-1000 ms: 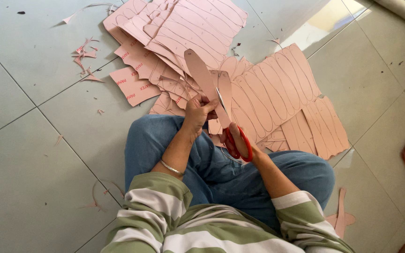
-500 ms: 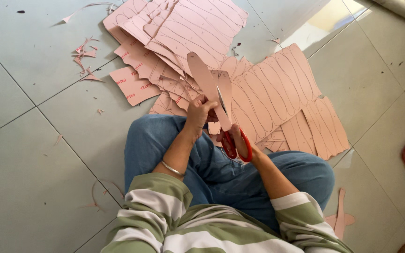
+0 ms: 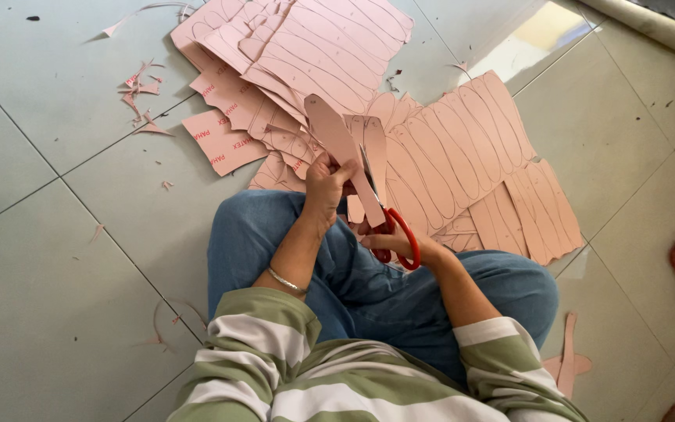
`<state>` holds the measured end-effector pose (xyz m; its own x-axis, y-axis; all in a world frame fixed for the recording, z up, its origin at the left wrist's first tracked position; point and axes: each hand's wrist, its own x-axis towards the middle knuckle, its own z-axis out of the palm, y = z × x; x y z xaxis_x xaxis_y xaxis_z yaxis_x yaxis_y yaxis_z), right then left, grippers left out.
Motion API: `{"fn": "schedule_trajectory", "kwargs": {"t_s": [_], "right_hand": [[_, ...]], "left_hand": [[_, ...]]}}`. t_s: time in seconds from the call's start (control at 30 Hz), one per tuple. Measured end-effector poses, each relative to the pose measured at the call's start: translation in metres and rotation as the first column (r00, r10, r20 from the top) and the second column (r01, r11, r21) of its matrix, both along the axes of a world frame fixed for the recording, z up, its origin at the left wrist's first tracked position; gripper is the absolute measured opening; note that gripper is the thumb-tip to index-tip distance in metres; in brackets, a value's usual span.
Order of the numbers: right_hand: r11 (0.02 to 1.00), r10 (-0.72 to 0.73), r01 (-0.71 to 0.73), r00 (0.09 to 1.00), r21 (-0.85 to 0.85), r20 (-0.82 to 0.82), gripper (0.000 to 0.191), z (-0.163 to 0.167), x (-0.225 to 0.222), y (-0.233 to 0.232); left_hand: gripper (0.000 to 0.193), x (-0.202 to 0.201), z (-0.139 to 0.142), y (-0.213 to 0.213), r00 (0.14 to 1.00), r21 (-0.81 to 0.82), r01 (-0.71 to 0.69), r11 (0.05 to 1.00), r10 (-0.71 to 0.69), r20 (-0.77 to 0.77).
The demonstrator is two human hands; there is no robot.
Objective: The person sits on the floor cutting pink shoe upper pattern pieces with red-handled scissors. They follow drawn outlines on the material, trim around each piece one at a time, and set finished cut pieces onto a growing pile beside them.
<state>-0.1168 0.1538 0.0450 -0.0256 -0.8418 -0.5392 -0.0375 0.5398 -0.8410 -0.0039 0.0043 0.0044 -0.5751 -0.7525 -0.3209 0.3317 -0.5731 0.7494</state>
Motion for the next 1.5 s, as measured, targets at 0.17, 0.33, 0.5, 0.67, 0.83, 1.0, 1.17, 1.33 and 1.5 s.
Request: {"fn": "schedule_trajectory", "kwargs": {"t_s": [0.17, 0.33, 0.5, 0.67, 0.83, 1.0, 1.17, 1.33, 1.5], "right_hand": [[1.000, -0.014, 0.013, 0.998, -0.014, -0.055, 0.021, -0.009, -0.001, 0.003], [0.994, -0.014, 0.036, 0.978, 0.099, -0.210, 0.021, -0.015, -0.002, 0.003], [0.990, -0.101, 0.113, 0.987, 0.090, -0.127, 0.024, -0.019, -0.001, 0.003], [0.997, -0.064, 0.066, 0.997, -0.044, 0.037, 0.025, -0.012, -0.005, 0.004], [0.992, -0.066, 0.076, 0.993, -0.102, 0.101, 0.036, -0.001, -0.005, 0.006], [0.998, -0.058, 0.057, 0.998, -0.026, -0.022, 0.031, -0.006, -0.004, 0.006], [0.997, -0.080, 0.079, 0.995, -0.004, -0.061, 0.024, -0.016, -0.003, 0.004], [0.992, -0.127, 0.127, 0.991, 0.003, -0.043, 0.023, -0.016, -0.003, 0.007], [0.989, -0.148, 0.147, 0.986, -0.012, -0.080, 0.025, -0.018, 0.000, 0.005]], "left_hand": [[0.012, -0.002, 0.001, 0.002, 0.999, -0.020, -0.010, 1.000, 0.011, 0.048], [0.012, -0.003, -0.003, 0.004, 0.995, -0.072, -0.045, 0.996, 0.051, 0.085], [0.013, -0.005, -0.005, 0.005, 0.997, -0.044, -0.056, 0.997, 0.059, 0.058], [0.015, -0.004, -0.004, 0.003, 0.997, -0.014, -0.055, 0.998, 0.056, 0.046], [0.013, -0.002, -0.003, 0.001, 0.999, -0.016, -0.050, 0.999, 0.050, -0.023], [0.014, -0.004, -0.003, 0.002, 0.997, -0.074, -0.076, 0.994, 0.077, 0.004], [0.013, -0.004, -0.002, 0.005, 0.996, -0.094, -0.087, 0.992, 0.088, 0.013], [0.013, -0.003, -0.002, 0.005, 0.997, -0.095, -0.068, 0.993, 0.070, 0.020], [0.014, -0.003, -0.003, 0.005, 0.998, -0.053, -0.065, 0.996, 0.066, 0.005]]}}
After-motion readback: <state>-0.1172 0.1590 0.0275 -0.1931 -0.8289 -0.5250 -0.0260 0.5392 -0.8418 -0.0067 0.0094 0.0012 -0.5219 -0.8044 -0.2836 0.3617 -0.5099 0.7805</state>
